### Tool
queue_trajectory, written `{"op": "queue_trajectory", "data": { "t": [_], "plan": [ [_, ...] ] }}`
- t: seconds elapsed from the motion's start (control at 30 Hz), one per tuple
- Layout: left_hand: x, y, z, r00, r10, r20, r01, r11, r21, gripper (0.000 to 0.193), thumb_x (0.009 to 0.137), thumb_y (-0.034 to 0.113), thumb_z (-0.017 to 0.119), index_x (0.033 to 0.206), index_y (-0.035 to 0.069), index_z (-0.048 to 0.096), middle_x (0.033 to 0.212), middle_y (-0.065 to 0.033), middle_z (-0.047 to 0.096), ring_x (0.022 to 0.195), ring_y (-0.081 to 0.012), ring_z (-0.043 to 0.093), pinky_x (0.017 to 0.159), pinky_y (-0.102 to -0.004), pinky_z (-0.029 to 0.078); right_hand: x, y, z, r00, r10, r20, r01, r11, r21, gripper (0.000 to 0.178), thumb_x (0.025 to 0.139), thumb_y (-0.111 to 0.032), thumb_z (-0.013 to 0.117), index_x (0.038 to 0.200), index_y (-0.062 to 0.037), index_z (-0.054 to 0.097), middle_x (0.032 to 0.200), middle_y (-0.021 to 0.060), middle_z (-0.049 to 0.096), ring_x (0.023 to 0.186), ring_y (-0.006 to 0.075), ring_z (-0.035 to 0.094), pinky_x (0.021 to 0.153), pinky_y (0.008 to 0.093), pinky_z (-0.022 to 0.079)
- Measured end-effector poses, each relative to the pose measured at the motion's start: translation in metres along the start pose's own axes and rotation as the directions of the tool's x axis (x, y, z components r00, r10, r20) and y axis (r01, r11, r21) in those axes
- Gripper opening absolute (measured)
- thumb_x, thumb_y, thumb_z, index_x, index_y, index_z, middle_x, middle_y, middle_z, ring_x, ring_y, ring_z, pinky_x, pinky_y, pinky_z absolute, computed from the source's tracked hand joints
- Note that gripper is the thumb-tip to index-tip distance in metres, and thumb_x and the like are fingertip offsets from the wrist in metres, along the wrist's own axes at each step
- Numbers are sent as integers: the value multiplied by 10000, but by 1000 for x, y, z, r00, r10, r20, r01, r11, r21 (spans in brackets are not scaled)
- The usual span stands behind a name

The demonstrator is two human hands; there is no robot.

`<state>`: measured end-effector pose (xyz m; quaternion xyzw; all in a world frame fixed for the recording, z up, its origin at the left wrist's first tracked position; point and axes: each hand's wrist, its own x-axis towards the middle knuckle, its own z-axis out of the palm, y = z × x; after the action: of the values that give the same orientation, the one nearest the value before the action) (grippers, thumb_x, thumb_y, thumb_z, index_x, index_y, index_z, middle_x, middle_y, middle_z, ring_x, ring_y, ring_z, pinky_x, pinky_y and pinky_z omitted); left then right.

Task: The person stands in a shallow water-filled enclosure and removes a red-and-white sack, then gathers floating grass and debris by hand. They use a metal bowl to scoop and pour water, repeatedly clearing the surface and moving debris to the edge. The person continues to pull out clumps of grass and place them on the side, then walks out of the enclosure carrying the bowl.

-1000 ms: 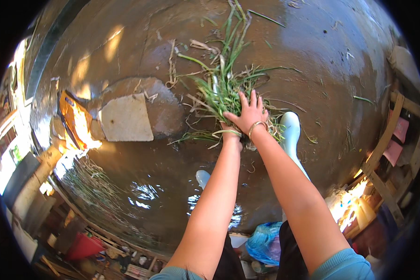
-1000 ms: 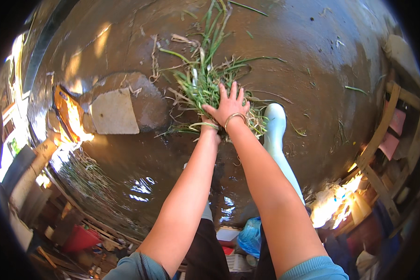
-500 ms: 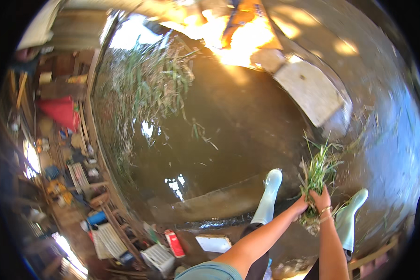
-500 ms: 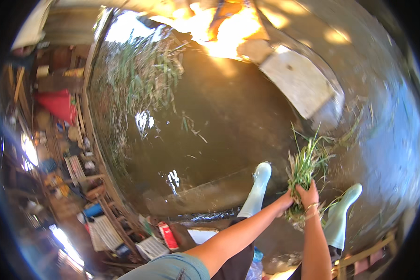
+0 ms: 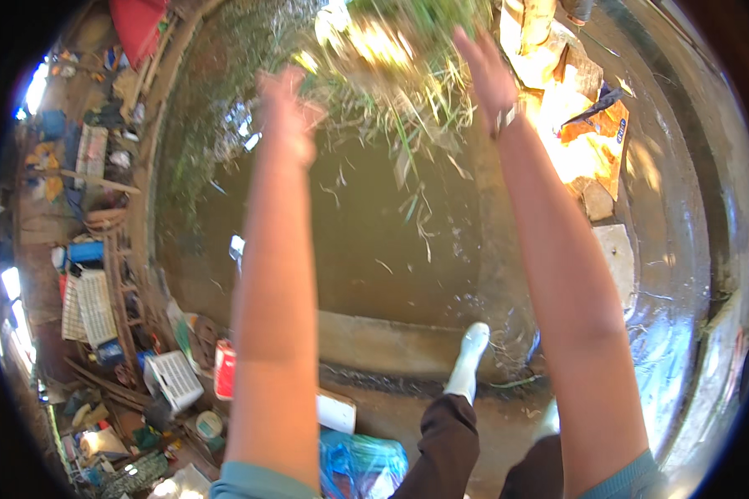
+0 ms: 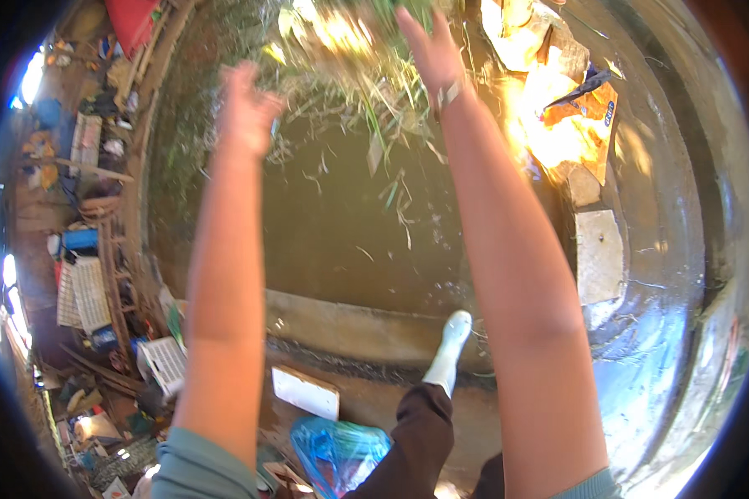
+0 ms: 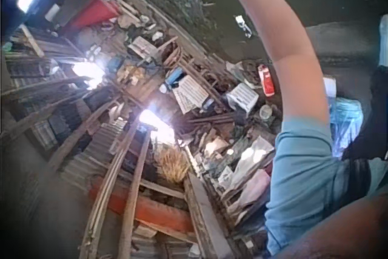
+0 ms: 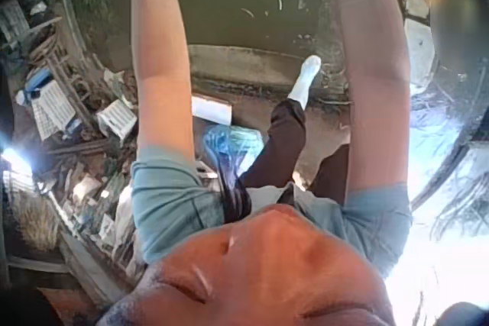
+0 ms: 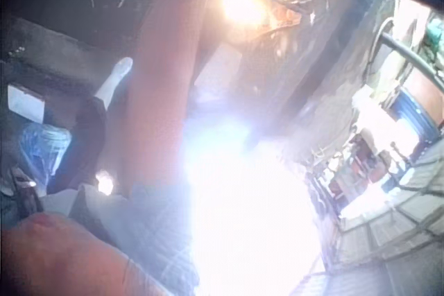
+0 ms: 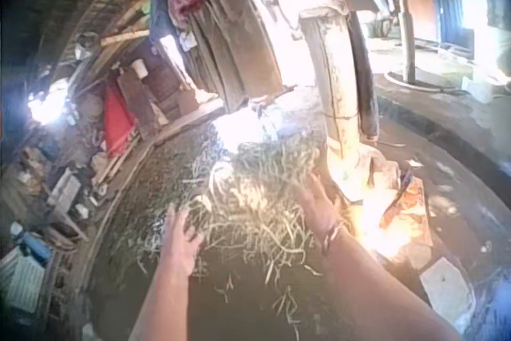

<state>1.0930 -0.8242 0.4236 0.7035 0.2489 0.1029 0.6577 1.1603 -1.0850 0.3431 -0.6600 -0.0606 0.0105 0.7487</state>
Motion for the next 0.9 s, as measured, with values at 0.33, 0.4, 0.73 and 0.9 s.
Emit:
{"op": "queue_trajectory", "data": {
  "t": [0.33,0.4,0.73,0.9],
  "plan": [
    [-238,-268,-138,677,-691,-255,694,714,-91,181,921,363,507,922,183,522,656,59,447,603,-110,455,544,-281,397,-303,190,-119,422,905,46,-906,420,60,240,894,-203,617,1110,-108,575,804,5,593,661,124,566,562,287,497],
    [-362,-330,-125,364,-892,-267,904,407,-127,237,892,270,564,1077,122,578,863,-30,587,663,-147,541,572,-298,478,-394,219,-146,248,960,130,-960,262,-99,249,890,-178,624,1119,-83,601,886,36,653,728,141,612,598,286,507],
    [-562,-381,0,150,-965,-216,718,257,-647,309,924,313,566,1023,21,590,967,-105,611,807,-207,648,684,-302,540,-432,171,-187,-74,837,543,-641,377,-668,310,910,-183,600,1152,10,609,1039,85,671,978,160,630,870,270,482],
    [-518,-361,27,339,-837,-429,704,528,-475,248,895,266,604,919,21,636,1074,-91,590,767,-177,633,643,-291,529,-359,179,-205,-111,884,454,-510,342,-790,257,898,-175,577,1094,-20,637,1048,70,673,957,159,632,851,296,494]
  ]
}}
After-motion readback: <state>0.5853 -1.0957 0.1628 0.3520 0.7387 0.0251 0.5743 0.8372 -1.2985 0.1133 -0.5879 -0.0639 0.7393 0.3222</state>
